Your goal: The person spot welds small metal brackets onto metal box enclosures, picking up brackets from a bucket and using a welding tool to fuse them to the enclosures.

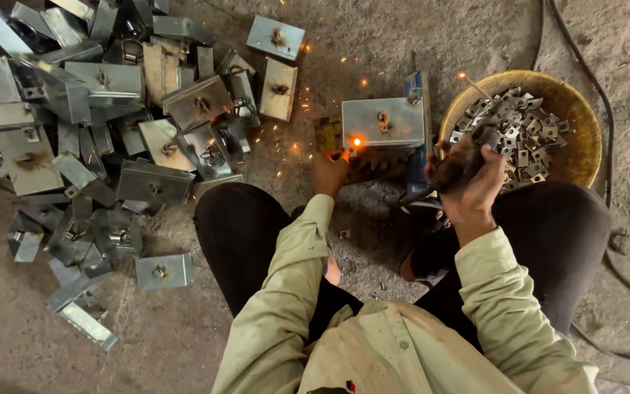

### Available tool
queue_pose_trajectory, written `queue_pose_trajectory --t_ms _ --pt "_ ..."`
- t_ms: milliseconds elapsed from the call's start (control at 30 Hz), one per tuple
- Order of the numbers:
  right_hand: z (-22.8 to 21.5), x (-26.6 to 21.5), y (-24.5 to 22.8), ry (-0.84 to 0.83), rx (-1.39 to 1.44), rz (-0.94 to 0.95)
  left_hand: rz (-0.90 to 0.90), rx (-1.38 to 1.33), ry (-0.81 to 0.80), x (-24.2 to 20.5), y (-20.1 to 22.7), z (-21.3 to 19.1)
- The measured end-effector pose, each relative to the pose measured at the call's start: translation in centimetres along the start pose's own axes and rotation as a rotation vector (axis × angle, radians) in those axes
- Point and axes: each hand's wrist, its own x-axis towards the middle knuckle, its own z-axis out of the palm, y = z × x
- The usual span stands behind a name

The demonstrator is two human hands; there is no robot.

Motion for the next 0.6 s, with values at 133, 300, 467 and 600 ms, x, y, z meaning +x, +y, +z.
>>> queue_pose_trajectory --t_ms 133,300,467,600 --pt "-1.6 0.5 1.3 0.072 0.047 0.131 -0.007 0.047 -0.011 0.2 0.1 -0.9" --pt "-4.6 1.2 3.6 0.141 -0.073 0.136 0.257 -0.233 0.06 7.6 -3.3 0.8" --pt "-5.7 0.5 3.6 0.177 -0.073 0.129 0.268 0.203 -0.296 17.2 -6.5 3.1" --pt "-4.5 -0.1 2.0 0.253 -0.048 0.084 0.406 0.738 -0.378 16.7 -7.9 2.2"
